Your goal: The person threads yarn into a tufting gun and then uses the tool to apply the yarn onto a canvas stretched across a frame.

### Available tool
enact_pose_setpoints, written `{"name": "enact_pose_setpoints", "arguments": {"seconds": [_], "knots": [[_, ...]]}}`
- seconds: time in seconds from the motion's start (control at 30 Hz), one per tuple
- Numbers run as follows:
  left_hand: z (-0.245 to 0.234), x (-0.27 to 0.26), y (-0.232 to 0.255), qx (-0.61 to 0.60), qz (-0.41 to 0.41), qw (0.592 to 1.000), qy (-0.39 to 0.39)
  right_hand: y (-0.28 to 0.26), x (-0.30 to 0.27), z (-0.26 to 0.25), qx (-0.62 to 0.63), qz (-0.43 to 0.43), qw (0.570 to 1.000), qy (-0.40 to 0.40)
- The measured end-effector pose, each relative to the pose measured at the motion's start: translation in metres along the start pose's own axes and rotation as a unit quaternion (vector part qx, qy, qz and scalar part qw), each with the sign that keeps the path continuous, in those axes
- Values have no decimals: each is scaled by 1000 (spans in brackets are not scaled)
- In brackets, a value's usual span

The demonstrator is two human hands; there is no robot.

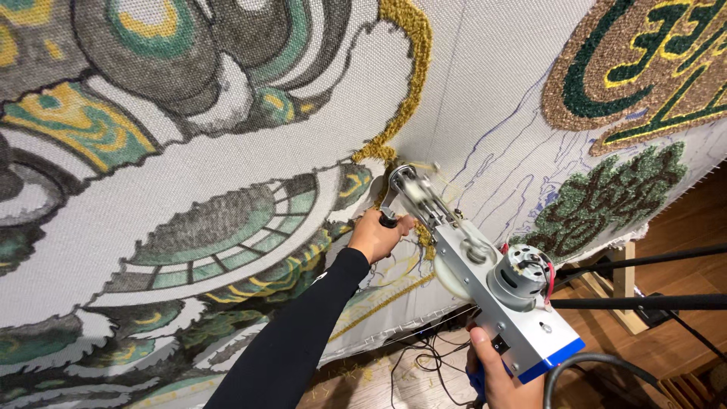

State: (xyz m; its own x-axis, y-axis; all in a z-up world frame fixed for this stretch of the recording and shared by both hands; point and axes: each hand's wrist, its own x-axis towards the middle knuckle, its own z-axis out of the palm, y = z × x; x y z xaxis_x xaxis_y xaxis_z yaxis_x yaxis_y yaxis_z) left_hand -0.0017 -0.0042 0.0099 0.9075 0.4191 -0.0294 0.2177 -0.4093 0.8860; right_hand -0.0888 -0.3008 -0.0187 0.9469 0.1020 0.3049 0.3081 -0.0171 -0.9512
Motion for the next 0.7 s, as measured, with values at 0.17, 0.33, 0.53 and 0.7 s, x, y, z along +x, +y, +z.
{"name": "enact_pose_setpoints", "arguments": {"seconds": [0.17,0.33,0.53,0.7], "knots": [[-7,-10,23,10,-16,1000,3,-9,3,-3,13,83,996,0],[-10,-12,33,3,-24,1000,-5,-20,8,-1,37,75,996,0],[-10,-1,29,16,7,1000,10,-23,9,1,44,62,997,-4],[-12,-2,35,5,38,999,6,-26,16,-3,59,88,994,-21]]}}
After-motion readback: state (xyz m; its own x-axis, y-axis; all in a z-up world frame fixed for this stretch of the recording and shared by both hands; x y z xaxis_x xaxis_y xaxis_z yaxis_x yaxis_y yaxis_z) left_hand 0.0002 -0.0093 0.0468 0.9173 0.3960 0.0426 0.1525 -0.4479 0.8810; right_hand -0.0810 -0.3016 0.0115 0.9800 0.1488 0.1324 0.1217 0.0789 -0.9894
